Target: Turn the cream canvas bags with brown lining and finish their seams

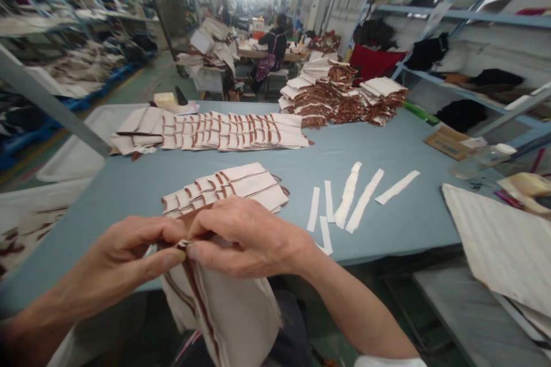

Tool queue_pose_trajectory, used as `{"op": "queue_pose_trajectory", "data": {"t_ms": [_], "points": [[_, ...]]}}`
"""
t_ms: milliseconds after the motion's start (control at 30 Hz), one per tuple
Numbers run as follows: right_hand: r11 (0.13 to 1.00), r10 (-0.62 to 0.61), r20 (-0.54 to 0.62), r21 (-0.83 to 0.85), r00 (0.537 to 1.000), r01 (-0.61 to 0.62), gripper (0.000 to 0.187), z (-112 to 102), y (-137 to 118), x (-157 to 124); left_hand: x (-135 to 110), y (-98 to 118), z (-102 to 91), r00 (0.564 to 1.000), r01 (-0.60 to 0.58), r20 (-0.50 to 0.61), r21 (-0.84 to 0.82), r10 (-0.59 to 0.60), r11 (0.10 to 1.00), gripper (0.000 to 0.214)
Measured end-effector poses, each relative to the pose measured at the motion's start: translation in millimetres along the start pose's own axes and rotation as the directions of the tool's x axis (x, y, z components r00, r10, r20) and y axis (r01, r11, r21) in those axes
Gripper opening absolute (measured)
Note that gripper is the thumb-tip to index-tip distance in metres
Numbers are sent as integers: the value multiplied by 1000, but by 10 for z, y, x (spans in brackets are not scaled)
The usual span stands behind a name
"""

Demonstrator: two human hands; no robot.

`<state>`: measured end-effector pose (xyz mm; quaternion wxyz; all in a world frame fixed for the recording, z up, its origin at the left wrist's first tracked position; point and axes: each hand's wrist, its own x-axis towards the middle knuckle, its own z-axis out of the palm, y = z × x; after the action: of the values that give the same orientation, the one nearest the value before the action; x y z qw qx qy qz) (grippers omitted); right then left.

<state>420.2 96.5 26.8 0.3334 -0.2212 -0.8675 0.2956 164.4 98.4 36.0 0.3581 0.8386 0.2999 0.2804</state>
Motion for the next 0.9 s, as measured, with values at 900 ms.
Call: {"op": "queue_pose_trajectory", "data": {"t_ms": [900], "points": [[1000,7,-26,-6,1000,-7,13,175,17,3,-77,161,-44,996,63,60,113,-70,992,28]]}}
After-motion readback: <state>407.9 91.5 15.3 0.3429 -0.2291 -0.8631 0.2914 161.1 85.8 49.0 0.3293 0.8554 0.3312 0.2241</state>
